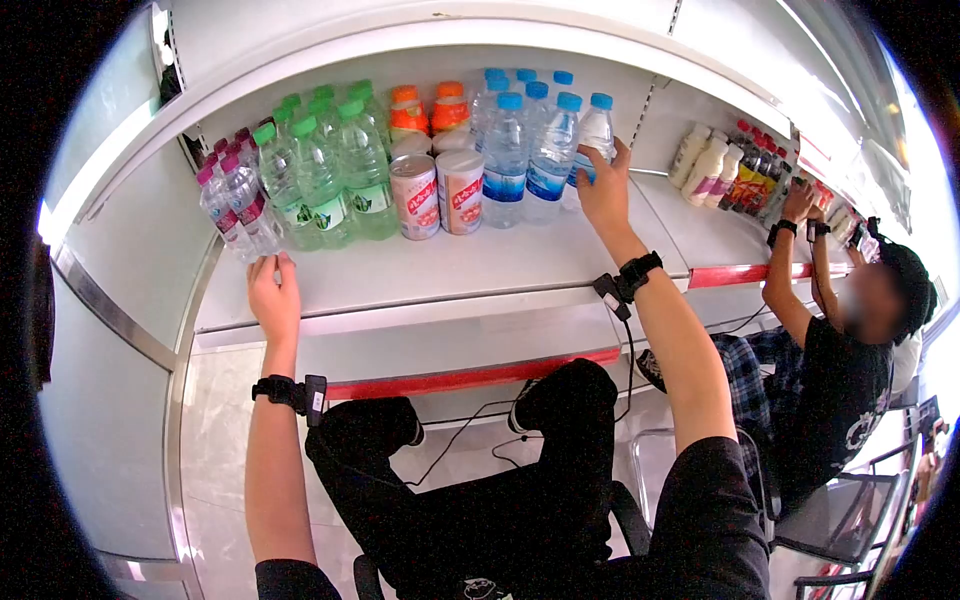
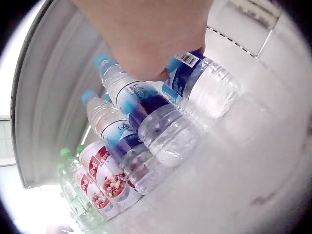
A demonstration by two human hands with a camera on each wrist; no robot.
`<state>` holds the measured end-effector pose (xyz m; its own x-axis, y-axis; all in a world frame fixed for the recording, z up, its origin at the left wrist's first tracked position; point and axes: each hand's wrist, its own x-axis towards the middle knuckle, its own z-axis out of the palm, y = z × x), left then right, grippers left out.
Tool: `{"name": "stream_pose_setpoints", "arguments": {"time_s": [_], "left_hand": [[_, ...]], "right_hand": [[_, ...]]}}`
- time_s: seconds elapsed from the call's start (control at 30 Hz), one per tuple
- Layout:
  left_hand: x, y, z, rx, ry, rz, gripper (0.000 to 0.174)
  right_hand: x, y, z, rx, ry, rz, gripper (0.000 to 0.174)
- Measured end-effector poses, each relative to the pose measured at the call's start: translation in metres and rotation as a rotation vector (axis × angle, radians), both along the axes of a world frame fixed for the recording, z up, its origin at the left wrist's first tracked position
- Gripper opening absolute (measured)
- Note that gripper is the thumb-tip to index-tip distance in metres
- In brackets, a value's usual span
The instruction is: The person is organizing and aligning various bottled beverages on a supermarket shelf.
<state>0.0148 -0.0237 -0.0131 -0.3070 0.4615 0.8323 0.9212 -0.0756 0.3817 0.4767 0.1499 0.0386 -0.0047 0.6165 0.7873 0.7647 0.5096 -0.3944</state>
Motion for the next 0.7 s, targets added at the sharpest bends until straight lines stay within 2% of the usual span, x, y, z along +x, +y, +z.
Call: {"name": "stream_pose_setpoints", "arguments": {"time_s": [0.23,0.43,0.5,0.63,0.7], "left_hand": [[0.0019,-0.0008,0.0014,0.024,-0.008,0.0,0.02],[0.0015,-0.0006,0.0011,0.041,-0.002,-0.01,0.02],[0.0012,-0.0017,0.0004,0.036,-0.004,-0.018,0.02],[0.0005,-0.0003,-0.0004,0.04,-0.004,-0.015,0.02],[0.0014,-0.0012,0.0,0.032,-0.01,-0.012,0.02]], "right_hand": [[0.0058,0.0003,-0.0022,0.028,-0.026,0.011,0.045],[0.0033,-0.0002,-0.004,0.162,-0.054,-0.024,0.057],[0.0032,-0.0041,-0.0019,-0.076,0.209,-0.012,0.065],[0.0011,0.0005,-0.0075,0.041,0.272,0.025,0.074],[0.0028,-0.0007,-0.0091,-0.136,0.186,-0.138,0.079]]}}
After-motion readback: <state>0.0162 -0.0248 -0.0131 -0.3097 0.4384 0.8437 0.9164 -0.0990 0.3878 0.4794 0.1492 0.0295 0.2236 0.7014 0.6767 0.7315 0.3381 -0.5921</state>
